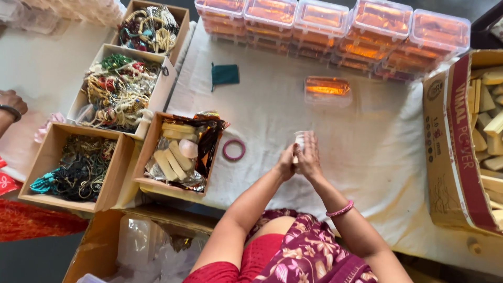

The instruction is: The person sits at a table and repeatedly picks up small, light-colored wooden blocks from a large cardboard box. They wipe each block with a white cloth to clean it, then place the cleaned block into a smaller box lined with foil. The process is repeated for multiple blocks throughout the video.

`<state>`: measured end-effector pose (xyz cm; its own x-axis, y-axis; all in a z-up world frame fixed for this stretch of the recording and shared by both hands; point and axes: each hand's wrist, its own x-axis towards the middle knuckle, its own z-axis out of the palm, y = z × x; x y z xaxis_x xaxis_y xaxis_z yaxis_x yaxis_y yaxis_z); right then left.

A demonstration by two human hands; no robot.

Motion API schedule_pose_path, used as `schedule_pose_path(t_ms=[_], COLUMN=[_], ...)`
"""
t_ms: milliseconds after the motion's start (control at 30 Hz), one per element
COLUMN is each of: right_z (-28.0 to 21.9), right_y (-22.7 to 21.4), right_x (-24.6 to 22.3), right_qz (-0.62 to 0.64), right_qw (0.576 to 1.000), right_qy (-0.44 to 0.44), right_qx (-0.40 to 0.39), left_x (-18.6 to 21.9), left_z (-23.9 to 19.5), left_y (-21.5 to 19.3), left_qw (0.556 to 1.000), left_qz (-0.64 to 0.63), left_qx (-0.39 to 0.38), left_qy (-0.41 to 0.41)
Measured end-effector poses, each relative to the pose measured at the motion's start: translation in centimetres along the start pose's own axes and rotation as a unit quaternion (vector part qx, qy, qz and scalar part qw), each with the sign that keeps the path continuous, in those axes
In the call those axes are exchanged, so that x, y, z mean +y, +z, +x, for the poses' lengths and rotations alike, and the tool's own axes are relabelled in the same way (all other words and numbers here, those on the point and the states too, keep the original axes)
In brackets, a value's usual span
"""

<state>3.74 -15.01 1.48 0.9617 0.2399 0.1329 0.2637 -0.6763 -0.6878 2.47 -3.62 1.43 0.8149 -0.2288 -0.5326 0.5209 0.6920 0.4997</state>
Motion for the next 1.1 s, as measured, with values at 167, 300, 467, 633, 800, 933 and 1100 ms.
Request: schedule_pose_path(t_ms=[167, 300, 467, 633, 800, 933, 1100], right_z=[-0.8, 0.0, 1.6, -2.2, -3.4, -2.8, -4.3], right_y=[-5.8, -8.8, -11.0, -4.1, -4.5, -4.5, -2.3], right_x=[-3.6, -0.5, -2.7, -1.0, -2.4, -0.2, -4.1], right_qz=[0.326, 0.359, -0.027, -0.231, -0.254, -0.39, -0.145], right_qw=[0.915, 0.89, 0.974, 0.956, 0.936, 0.908, 0.973], right_qy=[0.19, 0.147, -0.034, -0.166, -0.199, -0.151, -0.169], right_qx=[-0.139, -0.238, -0.222, -0.068, -0.142, -0.042, -0.055], left_x=[1.6, 4.4, 4.2, -0.9, 2.4, 3.0, 2.1], left_z=[-0.5, -3.8, -5.1, 1.0, -3.3, -4.4, -3.3], left_y=[0.0, 0.0, 1.3, -6.0, -3.9, -3.2, -4.5], left_qw=[0.997, 0.964, 0.741, 0.58, 0.565, 0.58, 0.561], left_qz=[-0.005, 0.211, 0.614, 0.714, 0.709, 0.71, 0.725], left_qx=[-0.009, -0.042, 0.04, 0.134, 0.088, 0.078, 0.081], left_qy=[0.076, 0.159, 0.267, 0.368, 0.413, 0.392, 0.391])
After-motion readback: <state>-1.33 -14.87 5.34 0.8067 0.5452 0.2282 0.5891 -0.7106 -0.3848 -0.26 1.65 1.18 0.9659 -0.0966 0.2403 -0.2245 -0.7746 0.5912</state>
